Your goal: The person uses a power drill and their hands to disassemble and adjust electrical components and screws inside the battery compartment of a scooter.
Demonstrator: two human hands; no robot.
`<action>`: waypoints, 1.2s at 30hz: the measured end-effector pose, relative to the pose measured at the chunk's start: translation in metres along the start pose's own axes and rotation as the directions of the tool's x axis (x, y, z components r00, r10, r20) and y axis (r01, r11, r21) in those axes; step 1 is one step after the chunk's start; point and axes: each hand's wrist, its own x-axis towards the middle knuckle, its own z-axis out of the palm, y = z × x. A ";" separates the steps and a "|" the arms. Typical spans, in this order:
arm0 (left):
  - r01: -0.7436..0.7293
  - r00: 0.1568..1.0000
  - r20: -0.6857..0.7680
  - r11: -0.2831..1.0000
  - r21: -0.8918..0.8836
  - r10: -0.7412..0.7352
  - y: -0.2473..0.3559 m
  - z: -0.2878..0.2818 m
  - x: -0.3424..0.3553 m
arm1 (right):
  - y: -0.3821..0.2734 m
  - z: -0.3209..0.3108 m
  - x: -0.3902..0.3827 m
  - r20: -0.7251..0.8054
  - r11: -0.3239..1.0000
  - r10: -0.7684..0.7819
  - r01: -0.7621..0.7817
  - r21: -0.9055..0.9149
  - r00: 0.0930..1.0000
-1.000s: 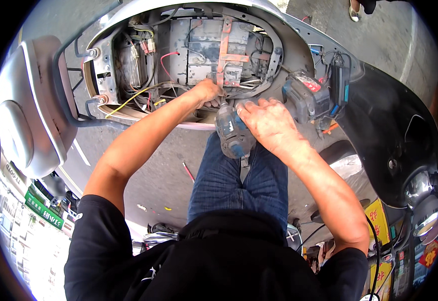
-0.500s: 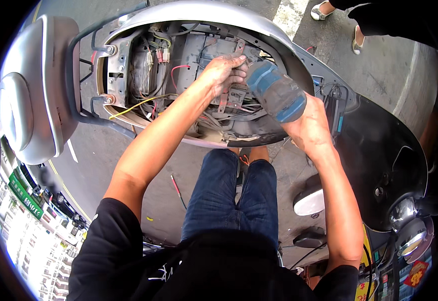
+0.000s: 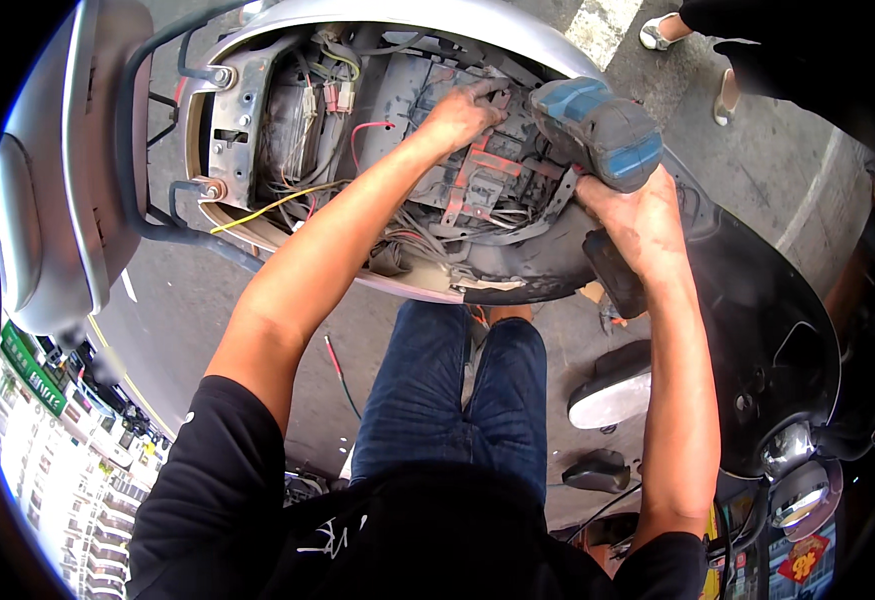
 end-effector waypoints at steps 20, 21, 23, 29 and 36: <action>-0.187 0.978 -0.018 0.904 0.383 0.210 -0.035 -0.003 0.025 | -0.017 -0.006 -0.001 0.090 0.963 0.200 -0.213 0.166 0.976; -0.249 0.959 -0.026 0.886 0.392 0.281 -0.035 -0.002 0.028 | -0.018 -0.007 -0.002 0.087 0.962 0.204 -0.216 0.165 0.975; -0.242 0.961 -0.020 0.877 0.414 0.275 -0.036 -0.001 0.029 | -0.020 -0.007 -0.002 0.070 0.965 0.205 -0.213 0.151 0.976; -0.258 0.958 -0.014 0.877 0.406 0.288 -0.034 0.001 0.028 | -0.015 -0.002 -0.003 0.041 0.984 0.148 -0.152 0.096 0.988; -0.277 0.948 -0.030 0.870 0.409 0.317 -0.036 0.001 0.027 | -0.025 0.000 -0.002 0.054 0.979 0.180 -0.184 0.084 0.982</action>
